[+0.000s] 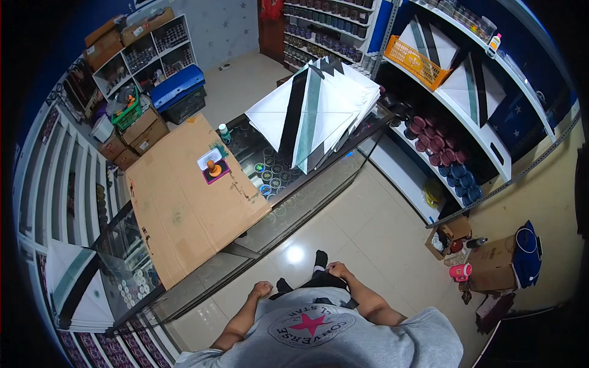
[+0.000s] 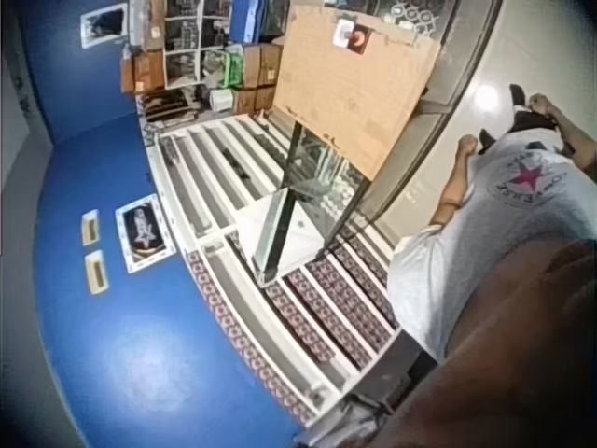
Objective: The person repeatedly picks up a folded kite from a stack, unfolds it to reveal a white surface with green and black stripes, and places it onto a cardboard sheet on the counter. The person then folds the kite back and returns it to the stack. This cycle is repeated multiple times throughout the video.
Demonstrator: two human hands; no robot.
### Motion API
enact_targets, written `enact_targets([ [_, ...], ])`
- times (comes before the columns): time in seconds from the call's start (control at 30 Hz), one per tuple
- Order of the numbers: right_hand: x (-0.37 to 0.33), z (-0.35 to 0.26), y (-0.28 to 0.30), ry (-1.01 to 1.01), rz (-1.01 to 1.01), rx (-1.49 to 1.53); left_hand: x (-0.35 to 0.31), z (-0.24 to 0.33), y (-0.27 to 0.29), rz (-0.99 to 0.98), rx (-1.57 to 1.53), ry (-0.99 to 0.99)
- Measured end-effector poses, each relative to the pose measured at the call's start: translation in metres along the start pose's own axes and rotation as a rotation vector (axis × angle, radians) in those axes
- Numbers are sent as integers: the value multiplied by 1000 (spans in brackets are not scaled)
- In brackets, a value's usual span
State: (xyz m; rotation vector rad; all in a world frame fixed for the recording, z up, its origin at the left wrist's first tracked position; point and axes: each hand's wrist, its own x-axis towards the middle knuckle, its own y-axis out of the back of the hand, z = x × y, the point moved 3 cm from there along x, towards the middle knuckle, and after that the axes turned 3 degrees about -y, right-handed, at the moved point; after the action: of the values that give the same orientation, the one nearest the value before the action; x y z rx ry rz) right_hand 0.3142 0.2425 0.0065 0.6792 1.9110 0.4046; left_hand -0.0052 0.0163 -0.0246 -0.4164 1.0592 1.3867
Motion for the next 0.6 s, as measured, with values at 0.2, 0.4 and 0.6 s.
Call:
enact_targets([
  [0.2, 39, 33, 33, -5, -2, 8, 15, 42, -3, 13, -53, 31],
  [0.4, 70, 22, 100, 38, -31, -22, 73, 76, -20, 79, -37, -45],
  [0.6, 81, 0, 179, 179, 85, -19, 89, 166, -21, 236, -54, -205],
])
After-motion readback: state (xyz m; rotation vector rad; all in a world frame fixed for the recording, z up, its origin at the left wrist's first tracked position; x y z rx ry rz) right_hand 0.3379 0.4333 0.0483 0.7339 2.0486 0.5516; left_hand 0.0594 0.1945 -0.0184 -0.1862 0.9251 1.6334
